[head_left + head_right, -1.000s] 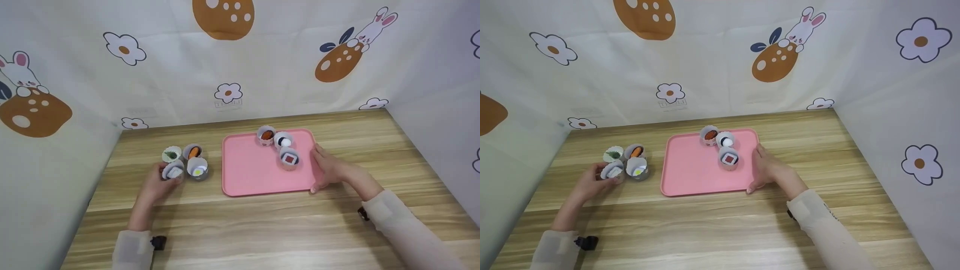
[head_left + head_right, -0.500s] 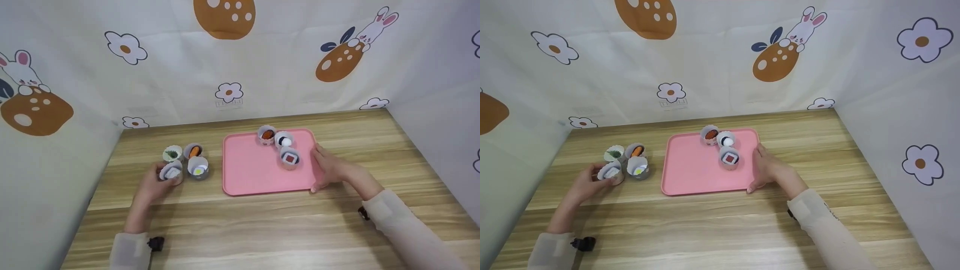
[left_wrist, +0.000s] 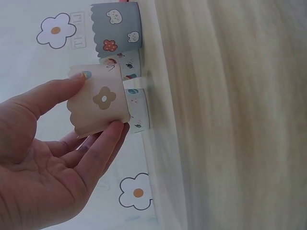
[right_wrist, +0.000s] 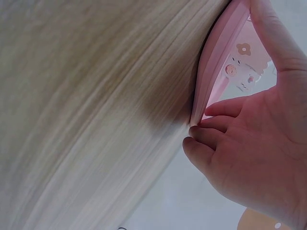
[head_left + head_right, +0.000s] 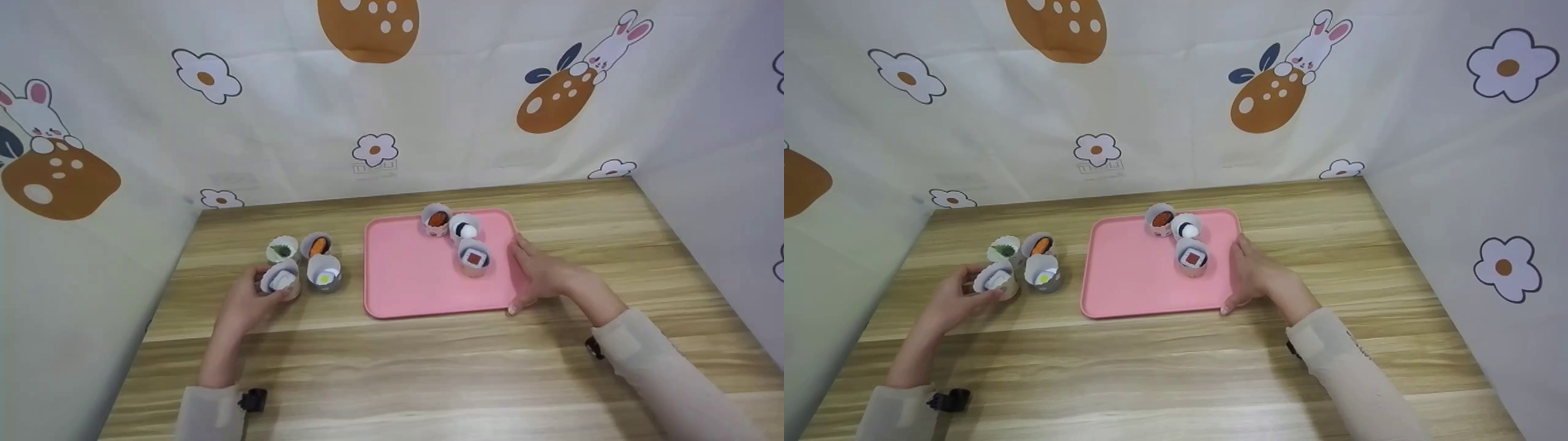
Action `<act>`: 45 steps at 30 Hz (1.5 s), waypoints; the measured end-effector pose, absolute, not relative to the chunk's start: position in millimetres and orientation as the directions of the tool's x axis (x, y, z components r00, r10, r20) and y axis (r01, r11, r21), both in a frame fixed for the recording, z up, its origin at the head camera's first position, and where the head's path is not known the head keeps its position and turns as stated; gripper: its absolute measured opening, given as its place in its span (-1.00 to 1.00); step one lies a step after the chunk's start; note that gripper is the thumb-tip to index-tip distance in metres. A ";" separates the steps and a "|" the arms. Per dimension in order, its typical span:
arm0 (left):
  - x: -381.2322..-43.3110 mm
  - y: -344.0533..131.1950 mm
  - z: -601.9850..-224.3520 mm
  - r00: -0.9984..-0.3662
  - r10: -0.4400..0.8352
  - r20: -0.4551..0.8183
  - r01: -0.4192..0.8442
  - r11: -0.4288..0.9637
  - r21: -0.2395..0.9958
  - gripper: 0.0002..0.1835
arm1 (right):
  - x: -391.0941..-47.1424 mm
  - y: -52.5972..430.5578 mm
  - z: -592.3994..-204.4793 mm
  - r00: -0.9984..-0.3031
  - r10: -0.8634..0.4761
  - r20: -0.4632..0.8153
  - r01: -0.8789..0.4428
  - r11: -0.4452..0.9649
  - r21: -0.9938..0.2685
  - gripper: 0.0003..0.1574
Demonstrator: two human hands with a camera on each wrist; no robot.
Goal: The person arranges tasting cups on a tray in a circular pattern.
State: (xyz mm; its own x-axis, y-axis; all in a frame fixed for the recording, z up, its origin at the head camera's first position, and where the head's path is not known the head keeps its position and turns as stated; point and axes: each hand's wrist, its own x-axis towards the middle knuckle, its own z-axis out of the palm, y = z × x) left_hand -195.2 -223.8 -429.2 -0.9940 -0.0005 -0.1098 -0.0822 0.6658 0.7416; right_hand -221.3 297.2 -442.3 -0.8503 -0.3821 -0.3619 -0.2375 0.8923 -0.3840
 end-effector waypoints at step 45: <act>-197.0 -157.4 -405.1 -0.993 0.118 -0.030 0.050 0.625 0.779 -0.37 | -219.8 294.5 -440.2 -0.858 -0.377 -0.349 -0.219 0.883 -0.416 0.83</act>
